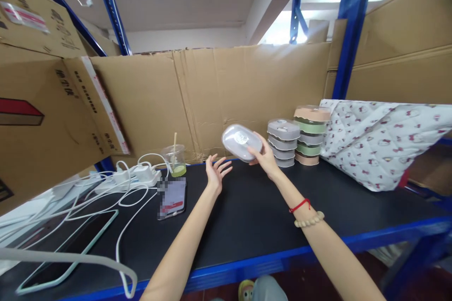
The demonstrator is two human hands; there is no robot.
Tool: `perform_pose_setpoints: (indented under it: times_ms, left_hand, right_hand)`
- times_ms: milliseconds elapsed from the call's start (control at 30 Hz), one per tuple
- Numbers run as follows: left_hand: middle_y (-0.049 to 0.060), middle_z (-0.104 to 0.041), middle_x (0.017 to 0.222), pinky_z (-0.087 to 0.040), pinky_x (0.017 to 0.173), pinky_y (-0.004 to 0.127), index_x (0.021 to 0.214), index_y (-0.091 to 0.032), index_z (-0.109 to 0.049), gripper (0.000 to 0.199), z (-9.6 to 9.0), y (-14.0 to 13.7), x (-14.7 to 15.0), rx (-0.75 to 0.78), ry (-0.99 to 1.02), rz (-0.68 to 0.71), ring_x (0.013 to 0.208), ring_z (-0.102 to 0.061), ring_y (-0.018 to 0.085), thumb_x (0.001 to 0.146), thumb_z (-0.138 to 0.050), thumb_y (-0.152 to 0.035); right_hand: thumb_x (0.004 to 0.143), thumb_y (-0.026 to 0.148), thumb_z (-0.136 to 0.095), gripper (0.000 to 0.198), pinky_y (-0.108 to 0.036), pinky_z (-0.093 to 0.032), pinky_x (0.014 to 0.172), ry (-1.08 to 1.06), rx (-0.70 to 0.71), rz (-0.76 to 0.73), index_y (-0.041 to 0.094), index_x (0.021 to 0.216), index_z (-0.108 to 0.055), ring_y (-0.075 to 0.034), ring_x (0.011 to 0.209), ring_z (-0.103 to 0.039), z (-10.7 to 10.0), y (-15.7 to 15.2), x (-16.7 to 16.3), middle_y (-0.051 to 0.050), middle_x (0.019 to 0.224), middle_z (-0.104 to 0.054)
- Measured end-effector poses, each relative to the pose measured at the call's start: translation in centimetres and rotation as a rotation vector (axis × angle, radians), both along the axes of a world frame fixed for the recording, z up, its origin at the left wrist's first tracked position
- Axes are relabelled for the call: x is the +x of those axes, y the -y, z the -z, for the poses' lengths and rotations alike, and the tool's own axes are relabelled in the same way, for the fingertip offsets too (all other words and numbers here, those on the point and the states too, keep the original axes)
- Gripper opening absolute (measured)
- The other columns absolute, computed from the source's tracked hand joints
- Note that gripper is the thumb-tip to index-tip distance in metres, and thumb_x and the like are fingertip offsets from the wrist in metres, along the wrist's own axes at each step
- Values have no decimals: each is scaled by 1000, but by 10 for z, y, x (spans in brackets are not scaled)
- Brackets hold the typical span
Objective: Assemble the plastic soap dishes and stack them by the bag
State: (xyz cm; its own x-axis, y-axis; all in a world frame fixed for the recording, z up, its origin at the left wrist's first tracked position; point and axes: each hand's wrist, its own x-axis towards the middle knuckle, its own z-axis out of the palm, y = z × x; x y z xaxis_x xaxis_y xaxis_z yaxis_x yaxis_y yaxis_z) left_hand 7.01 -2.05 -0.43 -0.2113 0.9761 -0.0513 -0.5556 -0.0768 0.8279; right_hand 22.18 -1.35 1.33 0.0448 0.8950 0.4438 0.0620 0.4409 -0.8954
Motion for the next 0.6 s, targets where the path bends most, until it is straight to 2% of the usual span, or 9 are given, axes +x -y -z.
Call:
perform_pose_setpoints:
  times_ms: [100, 167, 233, 300, 433, 500, 600]
  left_hand:
    - [5, -62, 82, -51, 58, 27, 100, -21, -51, 27, 2, -1, 1, -70, -40, -5, 58, -64, 15, 86, -31, -34]
    - [3, -61, 76, -48, 52, 24, 97, -20, -51, 25, 3, 0, 5, -93, -81, -3, 50, -60, 13, 86, -30, -28]
    - [1, -59, 70, -45, 45, 21, 94, -19, -51, 22, 4, 1, 10, -102, -120, 16, 45, -57, 11, 85, -31, -25]
    - [0, -58, 66, -42, 42, 19, 91, -18, -51, 20, 4, 2, 15, -112, -150, 53, 42, -55, 10, 85, -32, -23]
    - [0, -58, 66, -42, 41, 19, 88, -18, -51, 15, 8, 3, 20, -112, -207, 111, 41, -54, 8, 83, -37, -21]
    - [0, -59, 67, -42, 42, 19, 86, -18, -51, 12, 10, 2, 20, -105, -232, 121, 41, -53, 8, 82, -40, -20]
    - [0, -59, 67, -41, 42, 19, 86, -18, -51, 10, 12, 1, 19, -112, -254, 140, 40, -53, 8, 81, -43, -20]
  right_hand:
    - [70, 54, -57, 80, -39, -58, 77, -17, 193, 218, 29, 142, -29, -28, 119, -49, -27, -1, 25, -7, 143, -39]
    - [73, 52, -57, 78, -39, -56, 81, -41, 244, 355, 28, 142, -27, -27, 120, -49, -50, -6, 47, -8, 144, -37]
    - [75, 47, -57, 72, -36, -58, 74, -81, 182, 450, 25, 139, -31, -25, 111, -55, -73, -14, 70, -11, 141, -39]
    - [76, 43, -58, 61, -32, -58, 68, -73, 49, 505, 20, 130, -42, -23, 101, -59, -91, -24, 90, -12, 131, -49]
    - [76, 42, -62, 37, -33, -58, 63, 97, -207, 560, 16, 103, -58, -20, 82, -63, -104, -40, 114, -10, 98, -62]
    - [77, 44, -60, 36, -40, -56, 70, 195, -252, 591, 14, 96, -60, -23, 84, -63, -104, -44, 118, -12, 92, -63]
    - [81, 47, -54, 42, -51, -46, 89, 378, -225, 696, 10, 97, -62, -31, 104, -58, -102, -44, 118, -18, 104, -62]
